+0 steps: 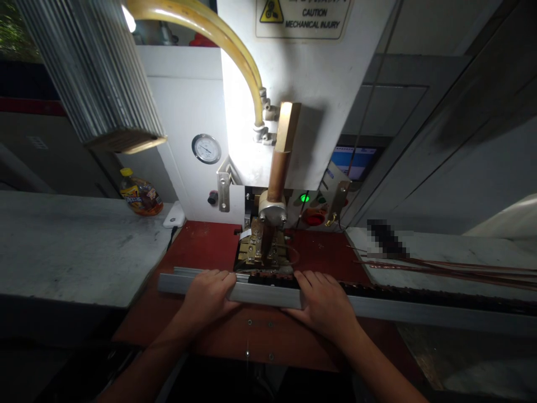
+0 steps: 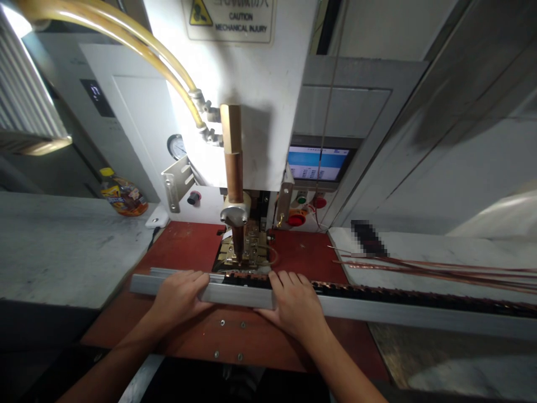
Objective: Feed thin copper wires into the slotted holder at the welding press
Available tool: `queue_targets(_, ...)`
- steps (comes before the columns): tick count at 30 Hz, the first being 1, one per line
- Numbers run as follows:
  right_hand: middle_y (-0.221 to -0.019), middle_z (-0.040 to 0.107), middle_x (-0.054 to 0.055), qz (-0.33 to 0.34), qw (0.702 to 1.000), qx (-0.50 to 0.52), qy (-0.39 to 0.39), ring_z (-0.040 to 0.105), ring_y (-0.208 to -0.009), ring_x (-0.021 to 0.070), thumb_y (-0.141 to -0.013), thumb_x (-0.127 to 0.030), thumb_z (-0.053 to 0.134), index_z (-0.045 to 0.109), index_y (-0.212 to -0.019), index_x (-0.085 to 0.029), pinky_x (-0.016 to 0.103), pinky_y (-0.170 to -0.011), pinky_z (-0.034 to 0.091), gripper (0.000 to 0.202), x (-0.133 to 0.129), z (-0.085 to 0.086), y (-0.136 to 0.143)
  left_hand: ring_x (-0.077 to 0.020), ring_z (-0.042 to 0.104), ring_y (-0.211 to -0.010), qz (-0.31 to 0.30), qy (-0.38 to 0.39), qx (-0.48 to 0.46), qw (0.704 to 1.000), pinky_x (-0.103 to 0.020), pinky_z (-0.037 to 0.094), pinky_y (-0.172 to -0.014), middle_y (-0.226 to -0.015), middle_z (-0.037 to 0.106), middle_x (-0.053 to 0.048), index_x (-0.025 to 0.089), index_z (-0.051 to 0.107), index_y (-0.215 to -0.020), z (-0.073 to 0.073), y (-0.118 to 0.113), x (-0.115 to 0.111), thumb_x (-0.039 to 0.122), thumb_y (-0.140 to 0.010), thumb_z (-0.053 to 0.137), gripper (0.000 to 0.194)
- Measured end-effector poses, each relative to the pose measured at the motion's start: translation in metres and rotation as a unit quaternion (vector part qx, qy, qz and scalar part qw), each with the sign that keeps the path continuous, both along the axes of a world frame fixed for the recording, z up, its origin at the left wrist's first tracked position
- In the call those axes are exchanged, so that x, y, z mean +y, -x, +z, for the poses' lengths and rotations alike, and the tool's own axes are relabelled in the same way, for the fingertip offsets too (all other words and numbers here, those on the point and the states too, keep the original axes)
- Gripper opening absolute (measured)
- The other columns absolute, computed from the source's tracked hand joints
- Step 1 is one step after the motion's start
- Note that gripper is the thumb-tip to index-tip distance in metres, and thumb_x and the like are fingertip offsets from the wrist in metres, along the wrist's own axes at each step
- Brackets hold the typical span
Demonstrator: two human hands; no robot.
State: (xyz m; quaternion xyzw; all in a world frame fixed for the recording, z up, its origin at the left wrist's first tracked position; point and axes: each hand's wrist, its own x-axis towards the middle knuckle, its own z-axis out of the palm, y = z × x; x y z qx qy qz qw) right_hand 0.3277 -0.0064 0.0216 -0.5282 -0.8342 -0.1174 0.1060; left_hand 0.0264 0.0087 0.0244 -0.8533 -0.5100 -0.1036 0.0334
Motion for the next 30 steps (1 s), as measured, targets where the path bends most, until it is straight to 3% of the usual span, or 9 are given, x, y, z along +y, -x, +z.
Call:
queue_targets(15,-0.107,0.071,0.015,-0.007,1.0,-0.013,0.017,0.065,-0.097,0.0312,-0.084,-0.07,0.067,0.066,-0.126,-0.012,0.042,-0.091,0.04,0.072,-0.001,-0.002,-0.02,-0.0284,0.068,-0.088,0.004,0.04,0.002,0.999,-0.038,0.041,-0.077,-0.092,0.074,-0.004,0.023,0.064,-0.087,0.003,-0.019,0.001,0.047,-0.083,0.075,0.027)
queue_targets(30,-0.108,0.07,0.015,-0.018,0.996,-0.019,0.087,0.066,-0.098,0.033,-0.082,-0.075,0.063,0.065,-0.125,-0.014,0.044,-0.088,0.046,0.075,0.009,0.01,-0.02,-0.0296,0.069,-0.09,0.004,0.07,0.016,0.997,-0.039,0.044,-0.078,-0.092,0.074,-0.005,0.023,0.063,-0.089,0.011,-0.023,0.01,0.051,-0.083,0.075,0.031)
